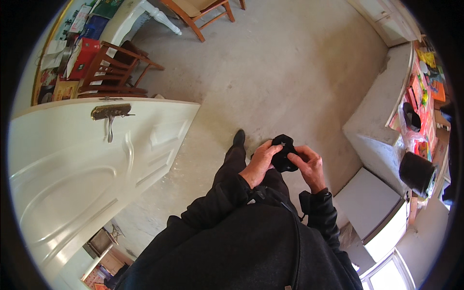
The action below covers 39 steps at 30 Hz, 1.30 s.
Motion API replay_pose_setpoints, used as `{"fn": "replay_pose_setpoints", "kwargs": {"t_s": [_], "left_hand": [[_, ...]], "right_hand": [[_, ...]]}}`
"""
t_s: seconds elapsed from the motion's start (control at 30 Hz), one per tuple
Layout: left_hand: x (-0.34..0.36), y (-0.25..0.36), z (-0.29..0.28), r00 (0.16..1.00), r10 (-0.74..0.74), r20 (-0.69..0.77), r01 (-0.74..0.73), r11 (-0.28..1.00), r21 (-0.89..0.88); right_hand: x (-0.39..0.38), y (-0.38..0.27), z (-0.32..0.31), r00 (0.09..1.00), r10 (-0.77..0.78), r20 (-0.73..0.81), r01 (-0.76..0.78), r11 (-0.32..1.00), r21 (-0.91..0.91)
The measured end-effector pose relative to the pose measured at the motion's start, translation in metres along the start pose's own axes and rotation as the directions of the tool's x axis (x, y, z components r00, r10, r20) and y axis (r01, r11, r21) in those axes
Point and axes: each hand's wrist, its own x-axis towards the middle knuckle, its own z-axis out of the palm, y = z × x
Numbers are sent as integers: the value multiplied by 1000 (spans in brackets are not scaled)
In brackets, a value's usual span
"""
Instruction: The person wipes a white cabinet and a wooden bucket with a black cloth, then walks to a blue basin, rinses the cloth in water, wrings it out, and returns to the original room. The person handles the cabinet, bucket, cloth, and basin during the sequence.
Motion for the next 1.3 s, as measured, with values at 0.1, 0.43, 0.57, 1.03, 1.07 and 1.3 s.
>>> {"fn": "replay_pose_setpoints", "kwargs": {"t_s": [0.1, 0.43, 0.57, 1.03, 1.07, 1.3], "left_hand": [[-4, 3, 3, 1000, 25, 17, -24, 999, -21], [-11, 22, 18, 986, 161, 46, -158, 985, -69], [-17, 26, 21, 971, 240, 24, -238, 970, -49], [-14, 40, 13, 906, 412, -98, -416, 909, -25], [-14, 42, 14, 901, 421, -106, -420, 907, 28], [-11, 43, 26, 878, 458, -137, -427, 880, 207]], "right_hand": [[3, -2, -2, 999, -38, 15, 38, 999, 16], [7, -35, -6, 993, -113, -28, 115, 989, 88], [11, -41, -4, 993, -118, -26, 121, 984, 133], [20, -61, 5, 980, -192, 49, 185, 976, 119], [20, -63, 4, 979, -196, 50, 189, 975, 121], [19, -63, -7, 984, -164, 77, 149, 975, 166]]}}
